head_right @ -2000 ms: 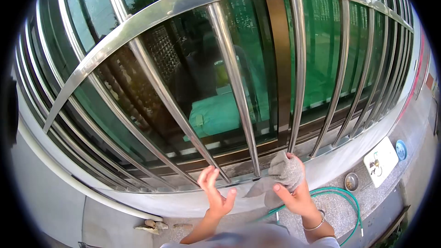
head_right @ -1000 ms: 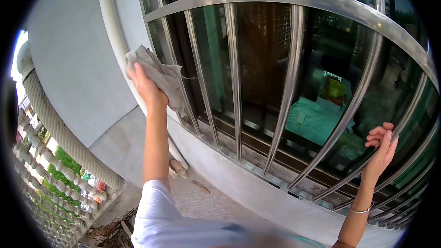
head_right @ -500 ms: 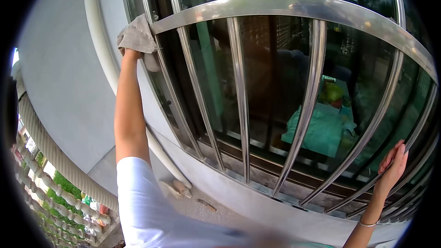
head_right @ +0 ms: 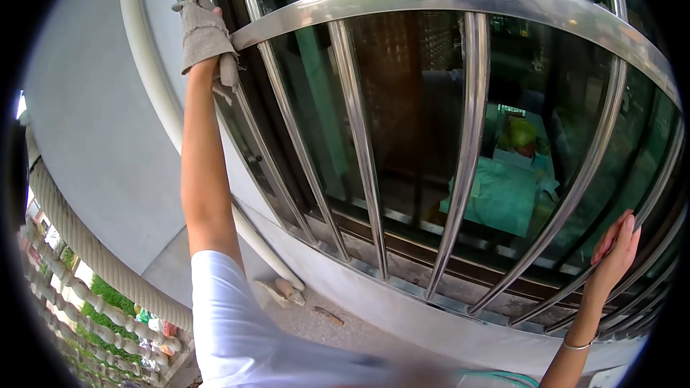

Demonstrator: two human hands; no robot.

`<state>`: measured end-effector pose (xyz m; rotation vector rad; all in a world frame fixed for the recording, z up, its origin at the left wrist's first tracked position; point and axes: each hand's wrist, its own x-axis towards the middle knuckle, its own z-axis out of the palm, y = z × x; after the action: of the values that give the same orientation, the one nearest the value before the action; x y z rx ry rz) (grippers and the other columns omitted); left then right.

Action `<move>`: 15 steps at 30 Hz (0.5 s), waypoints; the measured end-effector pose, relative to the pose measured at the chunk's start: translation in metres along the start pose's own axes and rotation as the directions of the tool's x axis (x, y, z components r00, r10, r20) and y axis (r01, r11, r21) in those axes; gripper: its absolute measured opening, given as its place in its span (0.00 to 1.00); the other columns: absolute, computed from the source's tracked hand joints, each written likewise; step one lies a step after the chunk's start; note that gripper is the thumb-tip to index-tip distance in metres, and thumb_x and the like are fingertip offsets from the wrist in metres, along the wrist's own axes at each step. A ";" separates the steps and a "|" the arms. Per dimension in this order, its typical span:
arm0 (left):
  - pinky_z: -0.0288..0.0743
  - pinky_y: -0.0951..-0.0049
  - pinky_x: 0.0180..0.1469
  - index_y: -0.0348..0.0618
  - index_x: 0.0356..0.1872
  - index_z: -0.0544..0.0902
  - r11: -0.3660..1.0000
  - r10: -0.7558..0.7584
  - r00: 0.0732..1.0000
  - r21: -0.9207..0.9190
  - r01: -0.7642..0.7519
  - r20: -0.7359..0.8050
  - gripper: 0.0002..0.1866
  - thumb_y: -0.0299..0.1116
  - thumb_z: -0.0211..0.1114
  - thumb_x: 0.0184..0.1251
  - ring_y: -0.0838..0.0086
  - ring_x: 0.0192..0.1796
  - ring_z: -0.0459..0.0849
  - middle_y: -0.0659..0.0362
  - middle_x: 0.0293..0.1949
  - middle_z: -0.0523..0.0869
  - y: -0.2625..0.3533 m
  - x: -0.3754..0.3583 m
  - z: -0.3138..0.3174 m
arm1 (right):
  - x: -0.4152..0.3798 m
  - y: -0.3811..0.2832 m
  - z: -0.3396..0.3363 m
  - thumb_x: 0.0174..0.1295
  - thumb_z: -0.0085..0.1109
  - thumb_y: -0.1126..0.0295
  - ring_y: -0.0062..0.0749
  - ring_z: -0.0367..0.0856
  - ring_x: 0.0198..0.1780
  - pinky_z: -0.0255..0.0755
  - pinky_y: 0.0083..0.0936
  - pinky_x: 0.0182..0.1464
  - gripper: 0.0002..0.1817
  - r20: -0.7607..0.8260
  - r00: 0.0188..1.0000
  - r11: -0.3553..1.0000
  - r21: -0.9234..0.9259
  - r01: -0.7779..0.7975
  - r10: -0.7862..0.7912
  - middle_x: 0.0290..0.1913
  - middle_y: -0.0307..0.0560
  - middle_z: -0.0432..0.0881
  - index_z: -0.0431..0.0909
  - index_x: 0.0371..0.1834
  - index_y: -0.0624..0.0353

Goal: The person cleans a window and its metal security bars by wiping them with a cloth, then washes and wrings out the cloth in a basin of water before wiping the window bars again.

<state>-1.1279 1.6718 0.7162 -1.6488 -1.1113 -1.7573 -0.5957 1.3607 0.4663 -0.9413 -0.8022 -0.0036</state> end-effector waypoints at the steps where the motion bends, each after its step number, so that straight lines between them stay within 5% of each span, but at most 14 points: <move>1: 0.72 0.63 0.55 0.35 0.59 0.71 0.997 -0.082 0.991 0.025 0.080 0.102 0.29 0.49 0.57 0.66 0.56 0.52 0.78 0.45 0.50 0.79 0.008 0.025 -0.002 | -0.002 -0.001 0.000 0.74 0.43 0.57 0.10 0.50 0.12 0.45 0.11 0.12 0.14 -0.013 1.000 1.000 -0.009 -0.004 0.004 0.14 0.30 0.57 0.68 0.37 0.55; 2: 0.72 0.63 0.55 0.35 0.59 0.71 0.996 -0.085 0.991 0.025 0.083 0.106 0.29 0.49 0.57 0.66 0.56 0.52 0.78 0.45 0.50 0.79 -0.010 0.040 0.017 | -0.003 -0.002 0.001 0.74 0.43 0.57 0.10 0.50 0.12 0.45 0.11 0.12 0.14 -0.028 1.000 1.000 -0.006 -0.003 0.003 0.14 0.30 0.57 0.68 0.37 0.55; 4: 0.73 0.60 0.52 0.32 0.51 0.78 0.887 0.195 0.956 0.455 -0.075 -0.221 0.29 0.52 0.59 0.65 0.57 0.51 0.81 0.45 0.49 0.82 -0.037 0.056 0.049 | -0.003 -0.001 0.000 0.74 0.43 0.57 0.10 0.51 0.12 0.46 0.11 0.12 0.14 -0.011 1.000 1.000 0.006 -0.009 0.009 0.14 0.30 0.57 0.68 0.37 0.55; 5: 0.75 0.60 0.47 0.31 0.44 0.81 0.981 -0.169 0.986 0.096 0.168 -0.006 0.28 0.53 0.60 0.63 0.55 0.44 0.84 0.45 0.41 0.85 0.009 0.045 0.012 | -0.002 -0.001 -0.002 0.74 0.43 0.57 0.10 0.51 0.12 0.46 0.11 0.12 0.14 0.004 1.000 1.000 0.017 -0.014 0.014 0.14 0.30 0.57 0.68 0.37 0.55; 6: 0.75 0.62 0.44 0.29 0.38 0.82 0.868 -0.317 0.944 -0.373 0.329 0.096 0.28 0.52 0.60 0.63 0.55 0.39 0.84 0.46 0.35 0.85 0.008 0.038 0.013 | -0.004 -0.004 0.001 0.74 0.43 0.57 0.10 0.51 0.12 0.46 0.11 0.12 0.13 0.012 1.000 1.000 0.018 -0.003 0.002 0.15 0.30 0.57 0.68 0.39 0.55; 8: 0.73 0.64 0.48 0.27 0.40 0.80 0.678 -0.425 0.855 -0.521 0.518 0.297 0.30 0.54 0.59 0.63 0.57 0.42 0.83 0.45 0.39 0.84 0.007 0.034 0.011 | -0.004 -0.005 0.001 0.74 0.43 0.58 0.10 0.52 0.12 0.47 0.11 0.12 0.13 0.027 1.000 1.000 0.021 -0.005 0.004 0.15 0.30 0.58 0.68 0.41 0.56; 9: 0.73 0.64 0.48 0.27 0.40 0.80 0.682 -0.418 0.858 -0.521 0.514 0.299 0.30 0.54 0.59 0.63 0.57 0.42 0.83 0.45 0.39 0.84 0.001 0.031 0.012 | -0.003 -0.003 -0.001 0.74 0.43 0.58 0.10 0.53 0.12 0.47 0.11 0.12 0.13 0.039 0.999 1.000 0.031 -0.001 -0.001 0.15 0.30 0.58 0.68 0.42 0.56; 10: 0.71 0.62 0.50 0.27 0.44 0.77 0.845 -0.309 0.928 -0.388 0.369 0.208 0.31 0.54 0.57 0.64 0.55 0.45 0.82 0.43 0.41 0.83 -0.009 0.027 0.014 | -0.001 -0.003 -0.002 0.74 0.43 0.58 0.10 0.53 0.12 0.47 0.11 0.12 0.13 0.035 0.999 0.999 0.033 -0.001 0.000 0.15 0.30 0.58 0.68 0.42 0.56; 11: 0.70 0.61 0.53 0.26 0.48 0.75 0.953 -0.179 0.974 -0.219 0.207 0.142 0.33 0.55 0.56 0.64 0.52 0.48 0.81 0.42 0.44 0.83 0.003 0.018 0.006 | 0.000 -0.001 -0.004 0.74 0.43 0.58 0.10 0.52 0.12 0.47 0.11 0.12 0.12 0.047 0.999 0.998 0.056 -0.003 0.000 0.15 0.30 0.58 0.69 0.42 0.56; 12: 0.65 0.60 0.59 0.26 0.54 0.70 0.976 -0.217 0.976 0.026 0.216 0.016 0.34 0.54 0.51 0.67 0.48 0.53 0.78 0.40 0.48 0.80 0.015 -0.003 0.007 | -0.001 0.000 -0.005 0.74 0.44 0.59 0.10 0.52 0.13 0.47 0.11 0.12 0.12 0.063 0.998 0.997 0.077 -0.012 0.007 0.15 0.29 0.58 0.69 0.42 0.55; 14: 0.61 0.59 0.63 0.25 0.58 0.67 0.979 -0.191 0.982 -0.064 0.191 0.016 0.31 0.49 0.47 0.70 0.45 0.58 0.73 0.36 0.54 0.76 0.024 -0.034 0.000 | -0.001 -0.003 -0.002 0.74 0.44 0.59 0.10 0.52 0.13 0.47 0.11 0.12 0.12 0.050 0.998 0.995 0.091 -0.031 0.026 0.15 0.29 0.59 0.69 0.41 0.55; 15: 0.59 0.60 0.64 0.25 0.59 0.66 0.990 -0.068 0.996 -0.128 0.060 -0.060 0.30 0.46 0.46 0.72 0.46 0.61 0.70 0.36 0.57 0.73 0.021 -0.046 0.006 | 0.000 -0.002 -0.002 0.74 0.44 0.59 0.10 0.52 0.12 0.47 0.11 0.12 0.12 0.049 0.998 0.995 0.092 -0.032 0.028 0.15 0.29 0.59 0.70 0.41 0.55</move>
<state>-1.1005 1.6573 0.6759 -1.6327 -1.0541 -1.9430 -0.5952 1.3578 0.4673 -0.8685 -0.8256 0.0820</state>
